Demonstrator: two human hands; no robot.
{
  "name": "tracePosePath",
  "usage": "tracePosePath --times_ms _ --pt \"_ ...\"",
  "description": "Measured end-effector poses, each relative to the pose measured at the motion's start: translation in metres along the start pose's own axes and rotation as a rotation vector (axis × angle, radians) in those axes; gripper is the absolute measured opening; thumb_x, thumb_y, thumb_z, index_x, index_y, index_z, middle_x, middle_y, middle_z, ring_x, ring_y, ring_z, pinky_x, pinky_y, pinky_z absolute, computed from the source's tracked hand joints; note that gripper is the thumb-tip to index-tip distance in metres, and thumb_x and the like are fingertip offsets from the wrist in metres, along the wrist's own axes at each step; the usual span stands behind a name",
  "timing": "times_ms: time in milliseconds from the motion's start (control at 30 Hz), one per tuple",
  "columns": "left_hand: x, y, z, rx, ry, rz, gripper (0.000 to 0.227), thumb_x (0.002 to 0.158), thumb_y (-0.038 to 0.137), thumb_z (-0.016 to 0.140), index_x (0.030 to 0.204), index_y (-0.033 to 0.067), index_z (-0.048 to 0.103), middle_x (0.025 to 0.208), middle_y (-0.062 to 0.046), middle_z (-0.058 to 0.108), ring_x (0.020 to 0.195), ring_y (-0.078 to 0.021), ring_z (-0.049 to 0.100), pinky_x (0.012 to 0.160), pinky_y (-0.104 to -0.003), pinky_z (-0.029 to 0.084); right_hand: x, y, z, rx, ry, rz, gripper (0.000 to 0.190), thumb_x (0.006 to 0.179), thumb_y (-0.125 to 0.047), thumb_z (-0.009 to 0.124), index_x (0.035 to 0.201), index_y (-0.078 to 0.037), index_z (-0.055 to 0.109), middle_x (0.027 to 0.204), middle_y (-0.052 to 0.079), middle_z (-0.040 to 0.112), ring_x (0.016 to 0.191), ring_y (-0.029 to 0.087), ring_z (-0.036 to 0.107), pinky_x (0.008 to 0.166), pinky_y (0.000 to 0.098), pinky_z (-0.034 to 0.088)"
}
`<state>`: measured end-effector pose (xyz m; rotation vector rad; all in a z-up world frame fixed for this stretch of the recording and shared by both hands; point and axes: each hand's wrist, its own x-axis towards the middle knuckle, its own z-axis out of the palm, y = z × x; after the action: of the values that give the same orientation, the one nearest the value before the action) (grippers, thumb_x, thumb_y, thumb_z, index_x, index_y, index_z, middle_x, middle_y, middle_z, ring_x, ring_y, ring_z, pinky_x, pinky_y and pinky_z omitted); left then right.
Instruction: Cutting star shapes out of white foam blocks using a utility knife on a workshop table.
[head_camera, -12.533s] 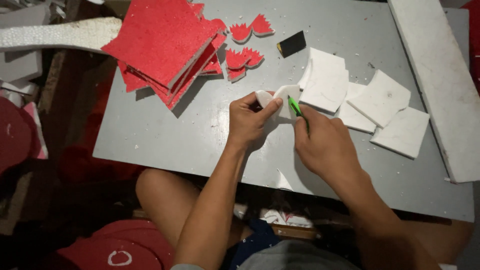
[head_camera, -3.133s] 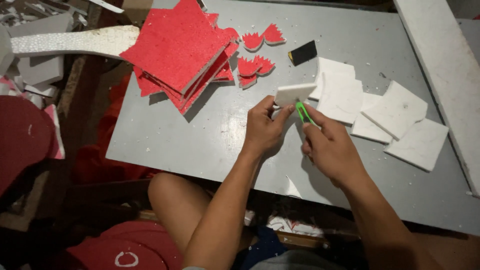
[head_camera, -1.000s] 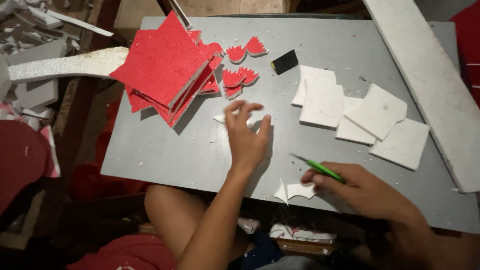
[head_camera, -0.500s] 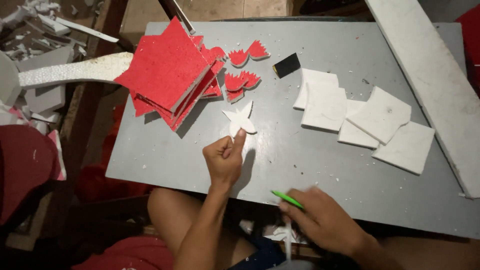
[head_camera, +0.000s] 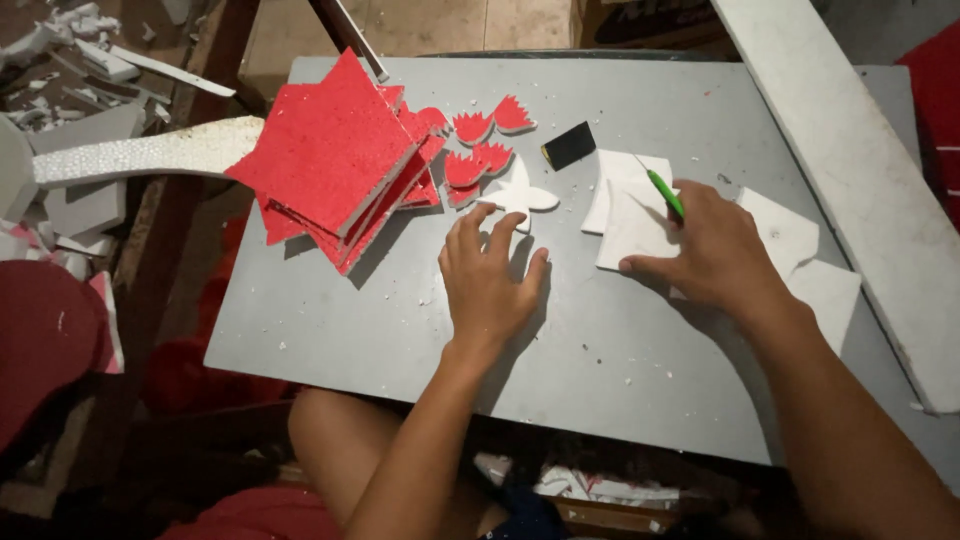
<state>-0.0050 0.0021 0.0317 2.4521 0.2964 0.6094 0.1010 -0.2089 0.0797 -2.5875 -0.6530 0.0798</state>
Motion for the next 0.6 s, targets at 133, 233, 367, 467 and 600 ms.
tracePosePath --times_ms 133,233,367,467,600 --pt "0.009 -0.010 0.008 0.044 -0.017 -0.010 0.044 0.092 0.028 0.072 0.131 0.0099 0.063 0.136 -0.021 0.050 0.132 -0.0443 0.047 0.107 -0.060 0.039 -0.004 0.025 0.012 0.100 0.046 0.009 0.047 0.080 -0.026 0.088 0.097 0.002 0.054 0.103 0.023 0.058 0.098 0.051 0.064 0.079 0.0599 0.053" --pt "0.019 -0.015 0.012 0.117 -0.050 0.026 0.046 0.093 0.028 0.071 0.134 0.0106 0.061 0.137 -0.019 0.051 0.134 -0.0432 0.045 0.108 -0.058 0.037 -0.014 0.040 0.014 0.269 0.177 0.055 0.039 0.092 -0.024 0.084 0.102 -0.002 0.053 0.097 0.017 0.059 0.090 0.040 0.065 0.077 0.0516 0.052" --pt "0.027 -0.038 0.022 0.189 -0.090 0.106 0.031 0.088 0.018 0.066 0.119 0.0176 0.068 0.130 -0.010 0.062 0.133 -0.0377 0.048 0.107 -0.054 0.038 -0.036 0.028 0.017 0.715 0.260 0.275 0.046 0.091 -0.019 0.086 0.093 -0.011 0.041 0.103 0.009 0.065 0.070 0.015 0.060 0.060 0.0279 0.048" --pt "0.015 -0.031 0.007 -0.044 0.037 0.108 0.030 0.092 0.017 0.068 0.121 0.0117 0.069 0.128 -0.019 0.062 0.123 -0.0409 0.055 0.103 -0.052 0.042 -0.050 0.009 0.031 0.970 0.216 0.399 0.042 0.087 -0.016 0.082 0.094 -0.010 0.041 0.109 0.017 0.067 0.065 0.016 0.062 0.059 0.0277 0.055" --pt "-0.022 -0.013 0.014 -0.939 -0.224 -0.234 0.049 0.104 0.039 0.054 0.137 0.0035 0.060 0.106 -0.016 0.072 0.099 -0.0229 0.062 0.090 -0.041 0.052 -0.047 -0.014 0.058 1.185 0.222 0.391 0.042 0.087 -0.011 0.081 0.092 -0.011 0.039 0.106 0.012 0.066 0.067 0.010 0.061 0.060 0.0244 0.057"
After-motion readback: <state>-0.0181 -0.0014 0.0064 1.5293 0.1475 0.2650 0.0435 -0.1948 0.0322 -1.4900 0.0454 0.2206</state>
